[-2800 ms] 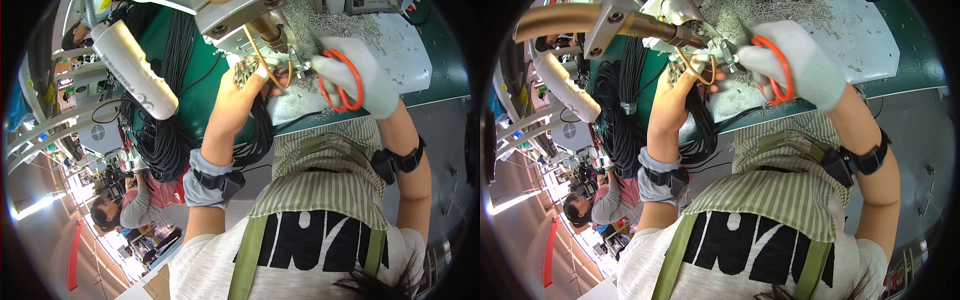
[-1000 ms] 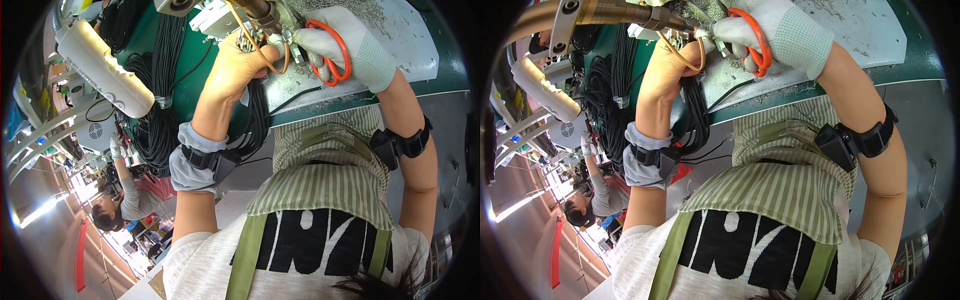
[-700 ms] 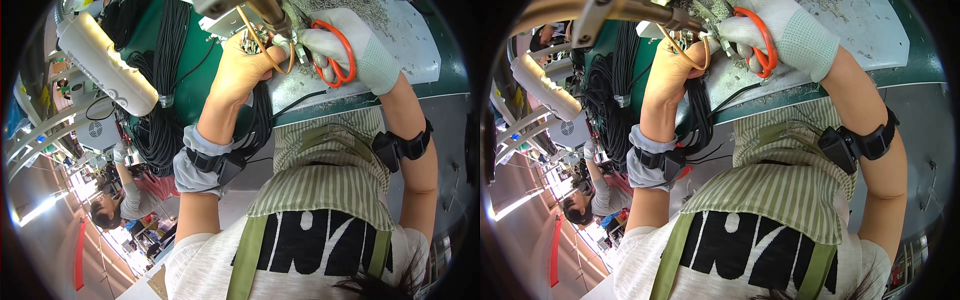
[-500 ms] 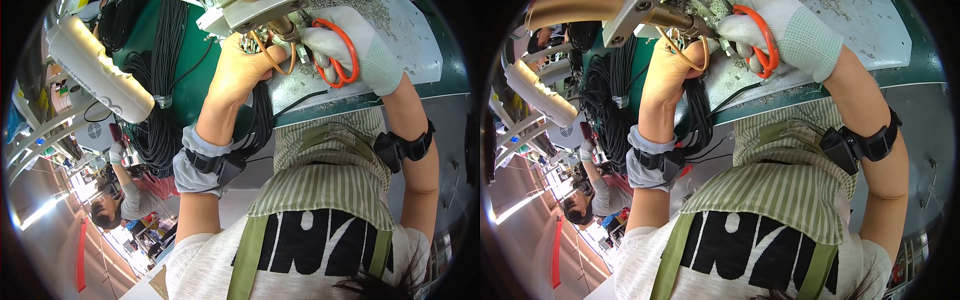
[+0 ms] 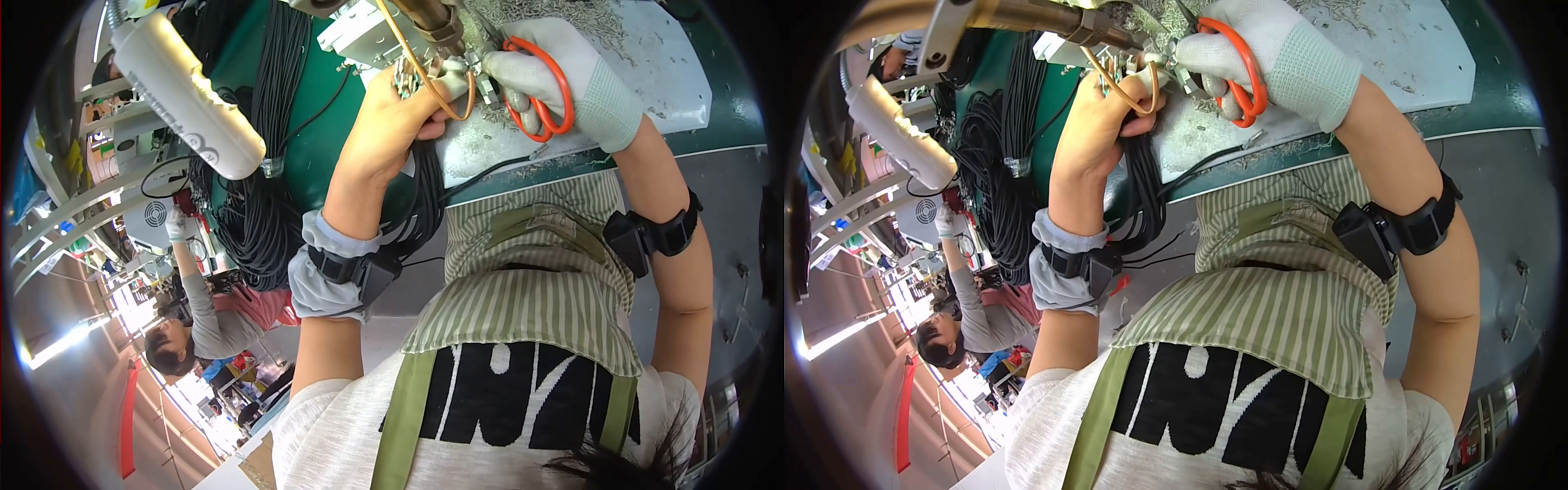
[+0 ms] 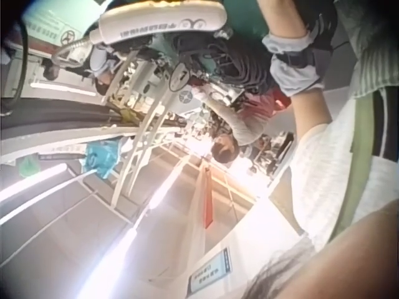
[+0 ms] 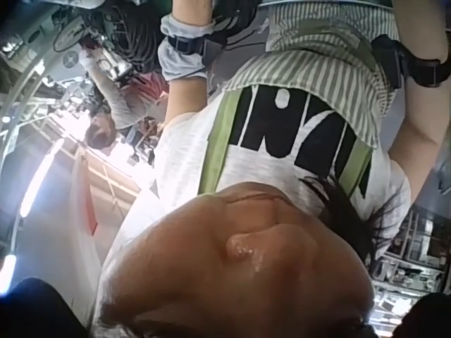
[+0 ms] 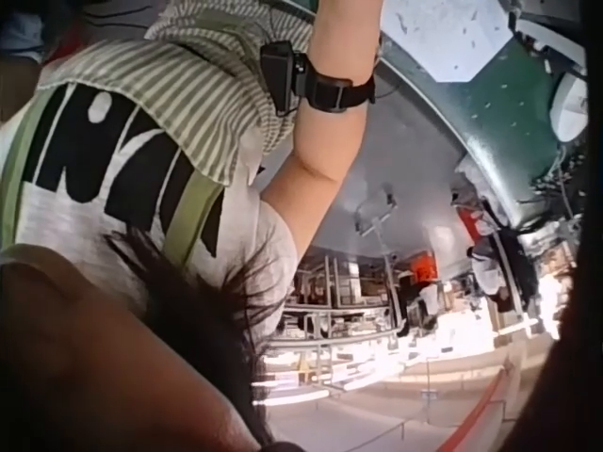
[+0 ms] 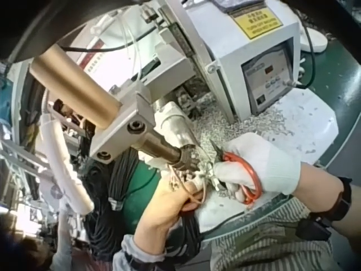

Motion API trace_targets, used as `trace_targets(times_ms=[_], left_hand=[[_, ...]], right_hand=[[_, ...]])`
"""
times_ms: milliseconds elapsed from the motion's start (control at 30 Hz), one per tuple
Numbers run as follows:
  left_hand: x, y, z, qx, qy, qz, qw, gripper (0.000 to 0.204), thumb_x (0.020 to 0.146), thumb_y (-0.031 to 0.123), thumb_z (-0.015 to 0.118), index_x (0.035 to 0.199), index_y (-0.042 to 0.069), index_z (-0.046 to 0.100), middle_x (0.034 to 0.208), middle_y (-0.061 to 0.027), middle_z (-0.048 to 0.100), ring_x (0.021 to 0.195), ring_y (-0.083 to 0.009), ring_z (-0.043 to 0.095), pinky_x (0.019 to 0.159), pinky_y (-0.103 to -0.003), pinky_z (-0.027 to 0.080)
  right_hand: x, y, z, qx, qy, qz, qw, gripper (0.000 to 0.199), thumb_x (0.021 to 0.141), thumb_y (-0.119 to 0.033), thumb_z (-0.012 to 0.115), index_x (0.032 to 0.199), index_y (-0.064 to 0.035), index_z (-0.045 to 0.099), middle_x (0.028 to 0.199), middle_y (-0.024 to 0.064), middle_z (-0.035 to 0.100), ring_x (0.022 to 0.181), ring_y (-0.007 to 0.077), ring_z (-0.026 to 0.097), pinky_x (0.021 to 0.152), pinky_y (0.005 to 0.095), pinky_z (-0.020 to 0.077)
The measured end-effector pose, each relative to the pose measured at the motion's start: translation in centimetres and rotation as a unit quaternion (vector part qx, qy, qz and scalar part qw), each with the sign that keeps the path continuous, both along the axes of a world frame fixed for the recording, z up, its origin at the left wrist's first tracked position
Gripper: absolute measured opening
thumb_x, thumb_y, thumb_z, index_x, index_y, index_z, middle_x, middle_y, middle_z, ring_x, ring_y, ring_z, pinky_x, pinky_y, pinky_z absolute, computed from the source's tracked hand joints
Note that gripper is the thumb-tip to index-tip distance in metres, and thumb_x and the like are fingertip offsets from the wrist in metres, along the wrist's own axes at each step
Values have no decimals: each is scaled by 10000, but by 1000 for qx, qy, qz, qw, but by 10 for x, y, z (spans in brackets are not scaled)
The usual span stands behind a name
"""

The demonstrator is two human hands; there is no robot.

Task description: The person picks up a bundle of cables, separates a single cable, and trims its end using shears. They then insert the cable end into a machine to process it before repeating the trimming and machine steps.

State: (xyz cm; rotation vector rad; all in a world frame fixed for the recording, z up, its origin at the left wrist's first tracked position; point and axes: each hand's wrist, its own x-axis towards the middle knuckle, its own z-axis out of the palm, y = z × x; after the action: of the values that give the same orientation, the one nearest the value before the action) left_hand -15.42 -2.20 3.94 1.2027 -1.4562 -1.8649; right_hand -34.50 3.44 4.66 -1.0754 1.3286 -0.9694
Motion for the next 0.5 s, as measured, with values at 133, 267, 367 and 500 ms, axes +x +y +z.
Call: trace_targets(times_ms=[133, 267, 367, 500], left_hand=[[11, 24, 4, -4, 47, 60, 997, 82, 827, 42, 627, 866, 6, 565, 723, -5, 568, 585, -93, 513, 511, -233, 422], [25, 56, 13, -108, 3, 92, 990, 98, 837, 32, 612, 888, -10, 541, 721, -20, 567, 616, -116, 525, 549, -266, 440], [22, 77, 18, -205, -100, -11, 974, 142, 818, 17, 623, 913, -16, 522, 706, -53, 566, 619, -151, 541, 561, -294, 445], [10, 88, 24, -328, -171, -131, 920, 257, 768, -40, 631, 1007, -16, 538, 768, -74, 572, 601, -129, 549, 565, -282, 449]], right_hand=[[-18, 16, 4, -42, 16, 38, 998, 252, 843, -207, 588, 708, 1, 542, 532, 57, 539, 421, 111, 523, 413, 259, 420], [-33, 52, -4, -199, 390, -70, 897, 268, 834, -201, 600, 676, 3, 531, 541, 75, 567, 435, 119, 545, 431, 268, 442], [-4, 66, 18, -197, 258, -26, 945, 217, 849, -166, 568, 729, 13, 542, 535, 47, 547, 419, 109, 521, 411, 256, 414], [9, 60, 40, -25, 32, 60, 997, 243, 861, -191, 578, 728, 9, 543, 539, 59, 558, 426, 122, 531, 414, 255, 421]])
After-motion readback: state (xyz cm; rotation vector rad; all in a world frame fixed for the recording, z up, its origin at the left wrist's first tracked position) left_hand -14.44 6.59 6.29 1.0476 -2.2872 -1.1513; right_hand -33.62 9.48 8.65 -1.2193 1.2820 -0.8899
